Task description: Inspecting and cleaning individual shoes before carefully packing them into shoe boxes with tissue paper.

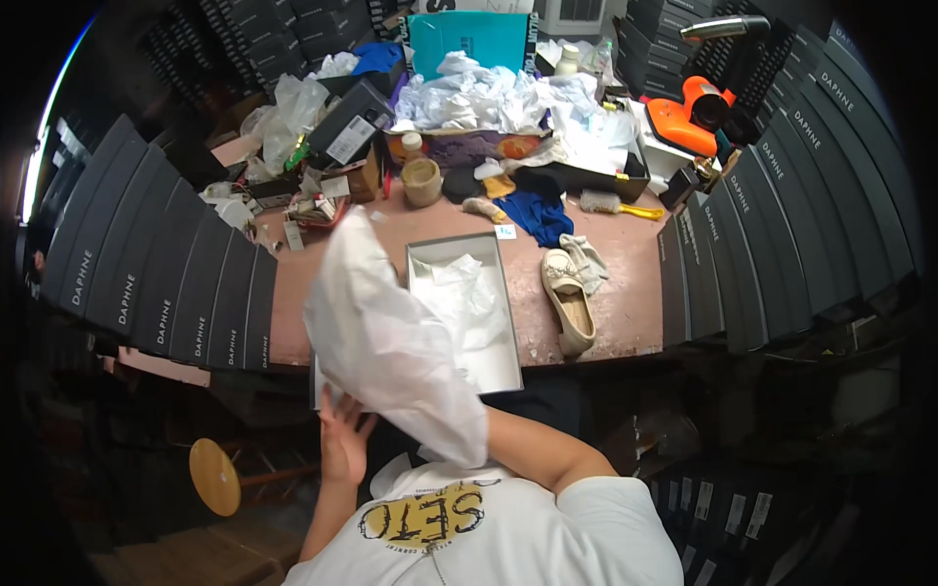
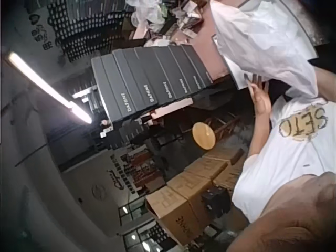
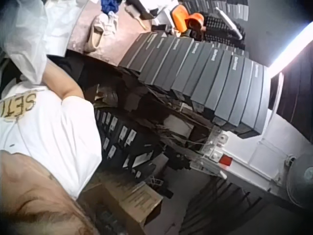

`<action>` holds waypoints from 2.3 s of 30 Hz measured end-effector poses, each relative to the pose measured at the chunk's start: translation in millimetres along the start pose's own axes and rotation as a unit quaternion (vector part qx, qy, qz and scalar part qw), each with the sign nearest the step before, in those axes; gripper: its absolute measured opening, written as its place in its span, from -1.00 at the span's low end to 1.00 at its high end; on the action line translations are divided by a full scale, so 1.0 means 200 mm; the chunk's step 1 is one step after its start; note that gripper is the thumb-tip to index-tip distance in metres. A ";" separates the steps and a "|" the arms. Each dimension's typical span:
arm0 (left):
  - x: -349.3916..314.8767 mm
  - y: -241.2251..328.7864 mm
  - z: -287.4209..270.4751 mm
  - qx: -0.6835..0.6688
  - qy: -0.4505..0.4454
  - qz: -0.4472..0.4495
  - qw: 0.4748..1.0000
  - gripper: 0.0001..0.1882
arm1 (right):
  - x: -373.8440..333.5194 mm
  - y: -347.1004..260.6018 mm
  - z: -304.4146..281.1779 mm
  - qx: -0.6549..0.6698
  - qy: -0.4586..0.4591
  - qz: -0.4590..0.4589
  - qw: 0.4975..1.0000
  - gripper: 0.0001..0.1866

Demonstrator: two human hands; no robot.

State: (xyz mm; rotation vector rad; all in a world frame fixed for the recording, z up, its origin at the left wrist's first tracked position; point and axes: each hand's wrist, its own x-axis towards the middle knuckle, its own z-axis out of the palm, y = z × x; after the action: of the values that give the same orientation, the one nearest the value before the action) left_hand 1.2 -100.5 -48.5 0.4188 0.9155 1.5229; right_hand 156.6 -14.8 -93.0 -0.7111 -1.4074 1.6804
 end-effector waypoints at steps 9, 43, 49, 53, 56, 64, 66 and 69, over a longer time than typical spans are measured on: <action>0.26 0.15 0.16 0.207 0.129 0.248 0.938 -0.56 | -0.22 -0.49 -0.21 -0.131 -0.084 0.040 0.987 -0.06; 1.00 -0.64 0.45 0.721 -0.550 0.325 0.267 -0.37 | -1.20 -0.65 -0.87 0.247 0.326 -0.056 0.911 -0.05; 1.17 -0.65 0.73 0.683 -0.631 0.134 0.343 -0.55 | -0.83 -0.58 -0.71 0.142 -0.094 0.293 0.941 -0.32; 1.30 -0.63 0.99 0.713 -0.612 0.131 0.316 -0.78 | -0.36 -0.53 -0.67 -0.002 -0.134 0.396 0.909 -0.28; 1.26 -0.68 1.14 0.754 -0.602 0.118 0.235 -0.77 | -0.06 -0.52 -0.67 -0.334 -0.073 0.328 0.881 0.03; 1.10 -0.69 0.81 0.781 -0.566 0.232 0.128 -0.88 | -0.09 0.03 -0.52 -0.630 0.045 0.100 0.769 -0.39; 1.06 -0.67 0.66 0.776 -0.549 0.281 0.134 -0.89 | -0.25 -0.35 -0.33 -0.517 0.044 0.049 0.853 -0.39; 1.01 -0.61 0.61 0.752 -0.541 0.327 0.184 -0.87 | -0.29 -0.58 -0.29 -0.624 0.194 -0.081 0.753 -0.51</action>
State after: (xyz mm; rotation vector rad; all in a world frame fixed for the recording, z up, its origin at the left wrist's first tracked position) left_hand 132.5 121.6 -113.6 3.1306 0.5730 -0.2393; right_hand 261.8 -29.5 1.7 -1.4657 -2.0777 0.1746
